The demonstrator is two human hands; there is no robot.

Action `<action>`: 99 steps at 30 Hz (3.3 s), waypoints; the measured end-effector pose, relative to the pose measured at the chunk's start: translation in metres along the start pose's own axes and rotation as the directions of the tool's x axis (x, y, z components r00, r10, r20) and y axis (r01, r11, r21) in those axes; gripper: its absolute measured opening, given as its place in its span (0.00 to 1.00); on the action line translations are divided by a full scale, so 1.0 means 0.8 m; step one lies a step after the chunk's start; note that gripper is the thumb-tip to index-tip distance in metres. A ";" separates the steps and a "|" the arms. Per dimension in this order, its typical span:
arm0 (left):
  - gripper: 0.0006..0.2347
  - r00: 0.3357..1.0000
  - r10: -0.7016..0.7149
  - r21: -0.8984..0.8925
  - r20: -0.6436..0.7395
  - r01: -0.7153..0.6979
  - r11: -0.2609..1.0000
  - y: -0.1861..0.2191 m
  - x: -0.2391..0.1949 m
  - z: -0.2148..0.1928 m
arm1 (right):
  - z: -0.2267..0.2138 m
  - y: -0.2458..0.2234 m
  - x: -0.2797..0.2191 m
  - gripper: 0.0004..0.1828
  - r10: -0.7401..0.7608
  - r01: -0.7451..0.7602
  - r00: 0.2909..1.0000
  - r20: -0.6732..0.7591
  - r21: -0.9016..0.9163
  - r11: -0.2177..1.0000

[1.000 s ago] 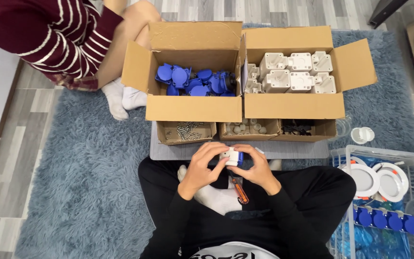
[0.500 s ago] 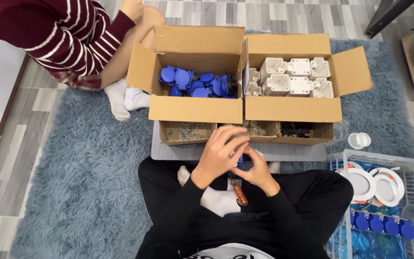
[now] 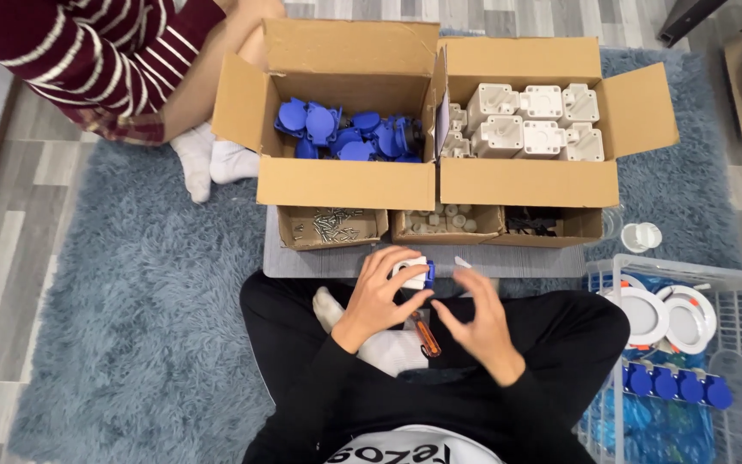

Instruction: The person is assembling electrical components, specifically blue and white plastic sockets or plugs, by using a screwdriver to tighten internal screws and fitting the housing pieces together.

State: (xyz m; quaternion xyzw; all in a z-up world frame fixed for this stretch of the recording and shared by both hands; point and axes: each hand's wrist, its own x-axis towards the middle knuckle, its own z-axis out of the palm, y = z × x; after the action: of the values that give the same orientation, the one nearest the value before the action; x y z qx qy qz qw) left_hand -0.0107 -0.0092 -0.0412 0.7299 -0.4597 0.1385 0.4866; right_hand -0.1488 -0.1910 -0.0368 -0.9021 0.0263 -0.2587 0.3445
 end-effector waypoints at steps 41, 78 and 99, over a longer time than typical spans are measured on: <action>0.18 0.987 -0.123 -0.164 0.108 0.140 0.976 -0.020 -0.017 0.018 | -0.139 0.155 -0.108 0.13 0.509 -0.270 0.854 -0.106 0.747 0.608; 0.25 0.993 -0.095 -0.100 -0.075 0.087 0.991 -0.025 -0.027 0.048 | -0.117 0.175 -0.096 0.11 0.579 -0.540 0.793 0.188 0.656 0.527; 0.21 0.987 -0.059 -0.092 -0.150 0.045 0.995 -0.031 -0.027 0.056 | -0.115 0.199 -0.098 0.20 0.499 -0.426 0.856 0.138 0.735 0.528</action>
State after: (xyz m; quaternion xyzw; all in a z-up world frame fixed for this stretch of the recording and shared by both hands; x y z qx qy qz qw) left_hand -0.0132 -0.0324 -0.0912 0.7067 -0.4075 0.1608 0.5556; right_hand -0.2404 -0.3503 -0.1150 -0.6285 0.1721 -0.1856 0.7354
